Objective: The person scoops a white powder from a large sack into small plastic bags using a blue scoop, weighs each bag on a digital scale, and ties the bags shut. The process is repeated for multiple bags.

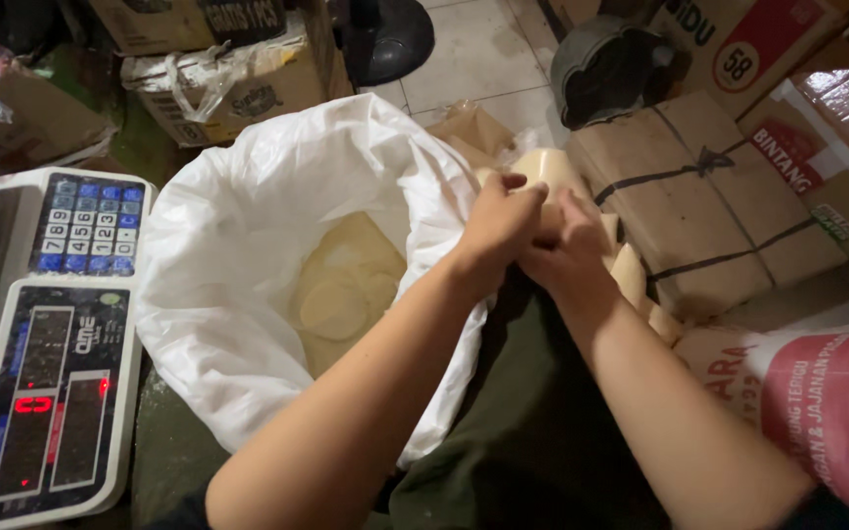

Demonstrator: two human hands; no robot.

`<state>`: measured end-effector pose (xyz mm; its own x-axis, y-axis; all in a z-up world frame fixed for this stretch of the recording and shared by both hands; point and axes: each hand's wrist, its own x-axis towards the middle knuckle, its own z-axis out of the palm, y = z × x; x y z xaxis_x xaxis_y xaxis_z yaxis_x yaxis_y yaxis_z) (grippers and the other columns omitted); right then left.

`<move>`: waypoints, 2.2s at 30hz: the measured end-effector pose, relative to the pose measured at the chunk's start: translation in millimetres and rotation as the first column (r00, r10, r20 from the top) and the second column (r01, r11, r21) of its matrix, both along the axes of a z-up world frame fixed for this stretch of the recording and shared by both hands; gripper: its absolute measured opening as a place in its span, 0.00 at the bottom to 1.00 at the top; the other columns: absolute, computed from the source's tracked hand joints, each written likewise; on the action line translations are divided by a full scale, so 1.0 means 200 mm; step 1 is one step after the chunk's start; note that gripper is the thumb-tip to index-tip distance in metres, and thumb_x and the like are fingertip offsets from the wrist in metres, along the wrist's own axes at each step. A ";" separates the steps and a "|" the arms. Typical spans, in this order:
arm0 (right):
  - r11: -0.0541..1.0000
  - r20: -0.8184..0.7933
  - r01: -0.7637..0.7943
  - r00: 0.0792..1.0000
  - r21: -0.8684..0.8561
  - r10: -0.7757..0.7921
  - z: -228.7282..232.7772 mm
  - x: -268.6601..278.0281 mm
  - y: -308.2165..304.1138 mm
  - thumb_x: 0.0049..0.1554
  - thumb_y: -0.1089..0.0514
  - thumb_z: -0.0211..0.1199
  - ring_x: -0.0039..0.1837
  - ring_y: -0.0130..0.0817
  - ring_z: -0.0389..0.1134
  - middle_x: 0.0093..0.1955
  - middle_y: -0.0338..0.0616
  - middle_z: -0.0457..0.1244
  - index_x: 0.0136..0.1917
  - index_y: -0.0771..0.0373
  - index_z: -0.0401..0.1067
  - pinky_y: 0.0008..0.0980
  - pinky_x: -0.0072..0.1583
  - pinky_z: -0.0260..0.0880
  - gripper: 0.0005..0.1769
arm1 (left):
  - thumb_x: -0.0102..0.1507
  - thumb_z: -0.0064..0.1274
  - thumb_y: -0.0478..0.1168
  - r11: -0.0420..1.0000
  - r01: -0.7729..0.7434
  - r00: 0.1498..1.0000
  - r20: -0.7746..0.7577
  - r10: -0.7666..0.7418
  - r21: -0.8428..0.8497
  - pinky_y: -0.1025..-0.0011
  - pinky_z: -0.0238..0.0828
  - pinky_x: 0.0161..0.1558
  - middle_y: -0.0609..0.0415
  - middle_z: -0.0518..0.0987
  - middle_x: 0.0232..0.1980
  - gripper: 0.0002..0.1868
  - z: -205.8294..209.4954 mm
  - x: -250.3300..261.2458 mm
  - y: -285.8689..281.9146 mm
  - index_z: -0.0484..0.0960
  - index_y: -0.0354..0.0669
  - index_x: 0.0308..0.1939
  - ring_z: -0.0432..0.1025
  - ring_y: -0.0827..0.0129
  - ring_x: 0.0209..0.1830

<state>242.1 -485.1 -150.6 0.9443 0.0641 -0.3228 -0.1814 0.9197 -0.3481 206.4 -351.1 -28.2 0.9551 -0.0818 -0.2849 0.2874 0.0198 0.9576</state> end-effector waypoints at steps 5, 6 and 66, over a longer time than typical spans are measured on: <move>0.947 -0.096 -0.209 0.977 -0.243 0.191 -0.29 0.35 0.02 0.56 0.45 0.61 0.61 0.40 0.68 0.58 0.51 0.67 0.64 0.64 0.67 0.36 0.61 0.70 0.29 | 0.61 0.49 0.44 0.996 0.089 0.995 -0.043 -0.089 -0.008 0.64 0.75 0.49 0.34 0.81 0.53 0.34 -0.01 -0.04 0.03 0.63 0.32 0.69 0.77 0.55 0.48; 0.925 -0.126 -0.247 0.968 -0.290 0.219 -0.34 0.38 0.01 0.57 0.44 0.59 0.61 0.39 0.68 0.58 0.50 0.67 0.64 0.64 0.68 0.35 0.62 0.69 0.28 | 0.61 0.48 0.45 0.996 0.093 0.994 -0.049 -0.093 0.002 0.63 0.75 0.48 0.34 0.82 0.52 0.34 -0.01 -0.05 0.03 0.63 0.31 0.68 0.77 0.54 0.46; 0.836 0.287 -0.070 0.921 -0.545 0.265 0.82 -0.61 0.51 0.66 0.57 0.57 0.45 0.30 0.60 0.44 0.36 0.61 0.62 0.52 0.66 0.33 0.47 0.59 0.11 | 0.64 0.51 0.44 0.793 -0.578 0.813 0.050 0.580 0.194 0.71 0.71 0.44 0.58 0.86 0.48 0.15 0.37 -1.42 1.47 0.82 0.45 0.53 0.77 0.77 0.47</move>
<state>119.4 -382.7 13.2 0.9888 0.1479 -0.0184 -0.0981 0.5529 -0.8274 -77.3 -56.5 46.5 0.8029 0.5423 -0.2475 0.2923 0.0037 0.9563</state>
